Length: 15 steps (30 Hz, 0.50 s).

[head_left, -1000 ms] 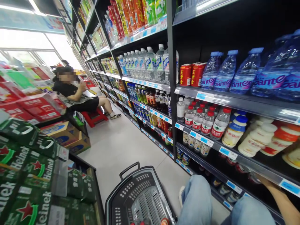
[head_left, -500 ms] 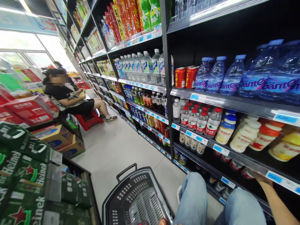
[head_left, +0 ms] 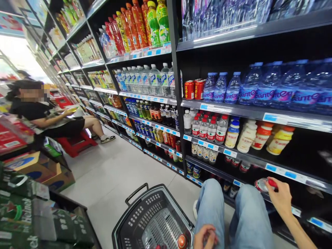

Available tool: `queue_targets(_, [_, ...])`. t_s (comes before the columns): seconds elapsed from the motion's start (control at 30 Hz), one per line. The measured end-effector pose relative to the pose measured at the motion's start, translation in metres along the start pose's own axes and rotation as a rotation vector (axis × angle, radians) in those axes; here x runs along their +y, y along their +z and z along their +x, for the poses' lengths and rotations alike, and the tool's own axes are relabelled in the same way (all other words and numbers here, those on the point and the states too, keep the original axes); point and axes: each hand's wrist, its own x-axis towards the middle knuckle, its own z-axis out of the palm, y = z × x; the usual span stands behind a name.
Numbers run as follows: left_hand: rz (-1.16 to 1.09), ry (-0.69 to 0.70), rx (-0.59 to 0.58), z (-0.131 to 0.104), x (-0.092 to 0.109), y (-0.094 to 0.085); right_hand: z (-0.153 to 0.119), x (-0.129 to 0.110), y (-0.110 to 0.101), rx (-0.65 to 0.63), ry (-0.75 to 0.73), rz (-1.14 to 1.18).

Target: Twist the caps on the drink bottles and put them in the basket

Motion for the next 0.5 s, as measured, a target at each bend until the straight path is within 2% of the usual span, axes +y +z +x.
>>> queue_targets(0.1, [-0.062, 0.119, -0.15, 0.001, -0.003, 0.002, 0.002, -0.064, -0.028, 0.047, -0.155, 0.064])
queue_targets(0.2, [-0.087, 0.186, -0.164, 0.001, 0.012, 0.008, 0.0, -0.13, -0.054, 0.073, -0.186, 0.159])
queue_targets(0.33, [-0.208, 0.157, -0.084, 0.003, 0.043, 0.032, -0.023, -0.202, -0.069, -0.096, -0.012, 0.457])
queue_targets(0.43, [-0.319, 0.19, 0.001, 0.003, 0.065, 0.054, -0.047, -0.238, -0.06, -0.128, 0.158, 0.717])
queue_targets(0.5, [-0.382, 0.222, 0.113, 0.001, 0.08, 0.062, -0.059, -0.256, -0.05, -0.118, 0.263, 0.826])
